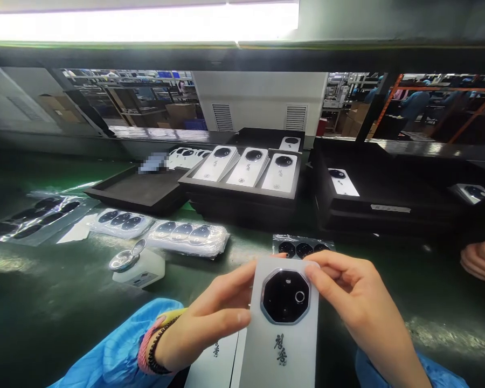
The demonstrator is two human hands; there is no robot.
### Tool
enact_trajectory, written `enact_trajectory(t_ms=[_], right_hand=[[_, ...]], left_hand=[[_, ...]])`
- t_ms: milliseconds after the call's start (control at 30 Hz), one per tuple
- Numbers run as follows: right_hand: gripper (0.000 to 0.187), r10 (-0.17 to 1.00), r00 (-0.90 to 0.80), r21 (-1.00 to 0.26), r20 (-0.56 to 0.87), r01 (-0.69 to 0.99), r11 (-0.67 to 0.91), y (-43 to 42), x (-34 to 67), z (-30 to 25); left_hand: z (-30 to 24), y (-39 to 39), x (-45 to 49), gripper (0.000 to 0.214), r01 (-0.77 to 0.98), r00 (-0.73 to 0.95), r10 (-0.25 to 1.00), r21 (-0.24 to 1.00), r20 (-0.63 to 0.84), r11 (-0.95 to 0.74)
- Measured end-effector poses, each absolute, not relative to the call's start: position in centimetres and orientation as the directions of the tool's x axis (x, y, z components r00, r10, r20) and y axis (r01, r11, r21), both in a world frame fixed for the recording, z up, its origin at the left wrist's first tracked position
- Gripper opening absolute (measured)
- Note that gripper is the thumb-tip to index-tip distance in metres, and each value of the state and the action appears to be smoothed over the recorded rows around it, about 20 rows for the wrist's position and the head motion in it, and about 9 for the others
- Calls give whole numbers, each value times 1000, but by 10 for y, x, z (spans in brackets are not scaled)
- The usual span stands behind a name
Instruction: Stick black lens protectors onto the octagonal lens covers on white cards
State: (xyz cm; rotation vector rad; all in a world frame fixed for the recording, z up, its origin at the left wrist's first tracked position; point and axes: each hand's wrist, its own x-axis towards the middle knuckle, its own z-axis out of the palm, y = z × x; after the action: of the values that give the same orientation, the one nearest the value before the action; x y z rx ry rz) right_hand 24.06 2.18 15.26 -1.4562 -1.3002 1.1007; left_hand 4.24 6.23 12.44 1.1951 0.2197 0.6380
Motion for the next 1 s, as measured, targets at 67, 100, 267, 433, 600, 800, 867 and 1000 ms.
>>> enact_trajectory(t_ms=[67,100,267,433,600,800,867,1000], right_hand=[[35,996,51,-971,-77,222,-87,22,241,153],[34,995,49,-971,-83,222,-92,22,241,154],[36,996,38,-969,-83,228,-90,23,241,154],[35,998,37,-973,-54,222,-61,23,240,153],[34,996,-45,-980,-80,184,-71,28,238,153],[28,997,-52,-987,-59,153,-50,30,238,151],[25,998,-50,-991,-43,129,-37,32,239,149],[26,998,-49,-995,-50,87,-46,36,244,140]], left_hand=[[126,62,42,54,-334,811,561,919,168,208],[126,62,42,55,-329,812,561,922,164,206],[125,57,44,56,-320,795,591,922,138,216],[124,57,49,44,-279,706,701,948,94,154],[127,66,55,33,-287,657,747,950,102,122],[130,68,56,35,-235,669,741,963,65,128],[128,68,57,41,-205,674,738,969,39,136],[115,73,63,51,-160,681,733,977,8,139]])
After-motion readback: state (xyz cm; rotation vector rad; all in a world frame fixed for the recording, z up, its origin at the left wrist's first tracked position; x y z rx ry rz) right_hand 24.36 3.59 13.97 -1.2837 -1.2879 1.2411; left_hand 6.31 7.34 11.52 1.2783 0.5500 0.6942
